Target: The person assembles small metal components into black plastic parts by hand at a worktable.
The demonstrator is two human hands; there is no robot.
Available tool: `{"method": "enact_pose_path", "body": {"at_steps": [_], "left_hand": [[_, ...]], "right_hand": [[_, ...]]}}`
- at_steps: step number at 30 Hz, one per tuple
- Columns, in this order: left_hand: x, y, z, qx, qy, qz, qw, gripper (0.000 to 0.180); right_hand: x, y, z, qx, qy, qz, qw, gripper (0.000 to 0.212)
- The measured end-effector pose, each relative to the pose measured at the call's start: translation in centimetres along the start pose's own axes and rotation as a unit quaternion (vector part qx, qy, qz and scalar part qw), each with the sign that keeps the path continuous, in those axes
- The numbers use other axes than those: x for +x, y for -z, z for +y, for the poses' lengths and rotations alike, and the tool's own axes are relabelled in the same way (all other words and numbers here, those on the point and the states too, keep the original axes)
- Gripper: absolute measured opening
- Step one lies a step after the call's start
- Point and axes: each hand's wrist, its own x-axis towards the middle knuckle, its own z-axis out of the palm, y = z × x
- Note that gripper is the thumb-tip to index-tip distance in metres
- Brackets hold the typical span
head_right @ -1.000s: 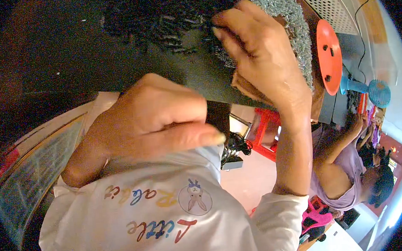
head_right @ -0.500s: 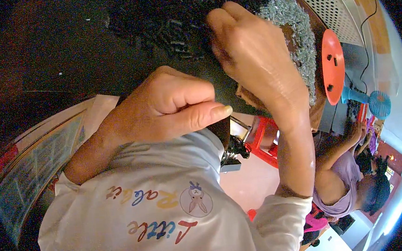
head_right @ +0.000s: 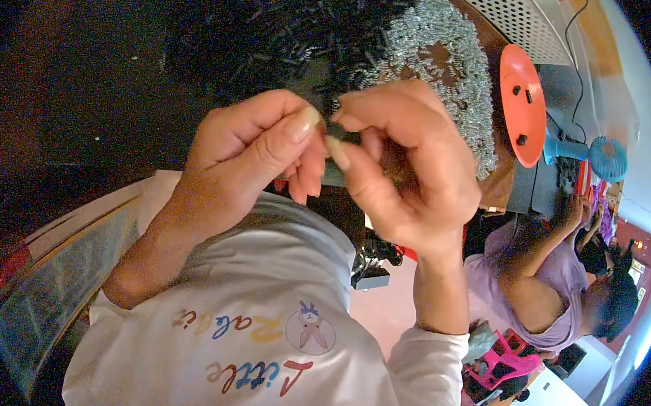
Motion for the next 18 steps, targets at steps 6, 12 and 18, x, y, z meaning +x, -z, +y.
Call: {"method": "enact_pose_path", "body": {"at_steps": [6,12,18], "left_hand": [[0.2,-0.5,0.2,-0.058,0.050,0.006,0.997,0.027],[-0.1,-1.1,-0.6,0.047,0.033,-0.034,0.998,0.022],[-0.3,-2.2,-1.2,-0.026,0.037,-0.036,0.998,0.020]], "right_hand": [[-0.8,0.2,-1.8,-0.042,-0.063,-0.013,0.997,0.031],[-1.7,0.8,-2.4,-0.132,-0.013,-0.069,0.989,0.031],[-2.9,2.3,-2.1,-0.063,-0.037,-0.036,0.997,0.024]]}}
